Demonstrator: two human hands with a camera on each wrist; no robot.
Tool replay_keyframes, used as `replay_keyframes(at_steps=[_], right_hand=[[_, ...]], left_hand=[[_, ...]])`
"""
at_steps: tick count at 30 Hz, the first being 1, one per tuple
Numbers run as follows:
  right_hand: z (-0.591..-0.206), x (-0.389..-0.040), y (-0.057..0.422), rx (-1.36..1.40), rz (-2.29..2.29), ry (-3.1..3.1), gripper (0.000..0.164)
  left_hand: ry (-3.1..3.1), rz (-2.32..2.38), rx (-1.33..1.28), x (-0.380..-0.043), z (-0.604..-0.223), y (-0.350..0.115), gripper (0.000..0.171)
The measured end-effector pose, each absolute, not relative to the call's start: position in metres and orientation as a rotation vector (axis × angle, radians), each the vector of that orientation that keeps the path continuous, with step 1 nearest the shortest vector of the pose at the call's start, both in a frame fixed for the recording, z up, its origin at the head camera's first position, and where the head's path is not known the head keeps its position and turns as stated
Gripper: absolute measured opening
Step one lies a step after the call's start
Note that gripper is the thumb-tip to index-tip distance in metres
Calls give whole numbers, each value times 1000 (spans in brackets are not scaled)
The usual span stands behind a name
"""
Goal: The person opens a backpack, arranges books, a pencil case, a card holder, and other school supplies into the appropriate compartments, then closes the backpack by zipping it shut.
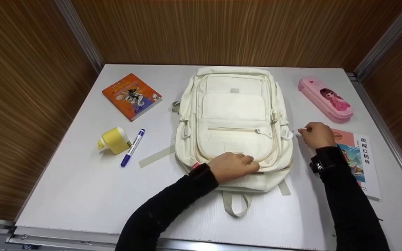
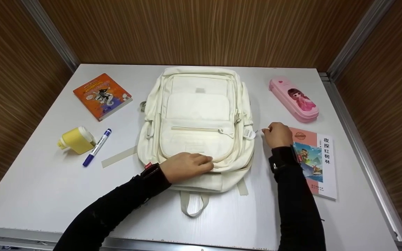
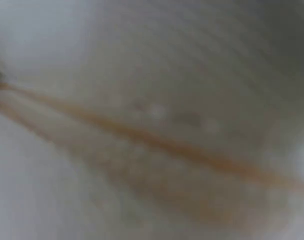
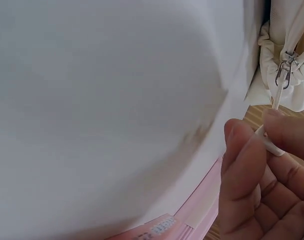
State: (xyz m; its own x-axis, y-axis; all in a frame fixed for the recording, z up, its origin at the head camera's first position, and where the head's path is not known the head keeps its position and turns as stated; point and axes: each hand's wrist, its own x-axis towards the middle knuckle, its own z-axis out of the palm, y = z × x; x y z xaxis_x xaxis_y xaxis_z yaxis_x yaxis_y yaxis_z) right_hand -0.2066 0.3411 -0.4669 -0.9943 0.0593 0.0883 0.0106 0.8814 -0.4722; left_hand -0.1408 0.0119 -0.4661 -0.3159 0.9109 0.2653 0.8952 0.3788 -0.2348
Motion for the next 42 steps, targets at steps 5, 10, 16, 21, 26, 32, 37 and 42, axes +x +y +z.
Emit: replay_keyframes(at_steps=[5, 10, 16, 21, 26, 32, 37, 42], right_hand=[[-468, -202, 342, -48, 738, -2961, 28], [-468, -197, 341, -22, 709, -2946, 28], [-465, -189, 343, 7, 714, -2949, 31], [-457, -184, 343, 16, 713, -2917, 33], [-450, -176, 331, 69, 712, -2819, 32], [-442, -163, 296, 270, 791, -2722, 28], [-439, -154, 269, 479, 803, -2686, 21], [-442, -143, 243, 747, 800, -2667, 19]], left_hand=[[-2311, 26, -1529, -139, -465, 8, 21], [-2326, -29, -1472, -137, -463, -2, 31], [-2422, -126, -1455, -136, -462, -29, 45], [-2488, -189, -1422, -137, -466, -51, 50], [-2530, -233, -1389, -136, -470, -61, 45], [-2484, -276, -1358, -136, -477, -59, 30], [-2392, -284, -1313, -139, -483, -54, 21], [-2377, -283, -1284, -144, -484, -50, 16]])
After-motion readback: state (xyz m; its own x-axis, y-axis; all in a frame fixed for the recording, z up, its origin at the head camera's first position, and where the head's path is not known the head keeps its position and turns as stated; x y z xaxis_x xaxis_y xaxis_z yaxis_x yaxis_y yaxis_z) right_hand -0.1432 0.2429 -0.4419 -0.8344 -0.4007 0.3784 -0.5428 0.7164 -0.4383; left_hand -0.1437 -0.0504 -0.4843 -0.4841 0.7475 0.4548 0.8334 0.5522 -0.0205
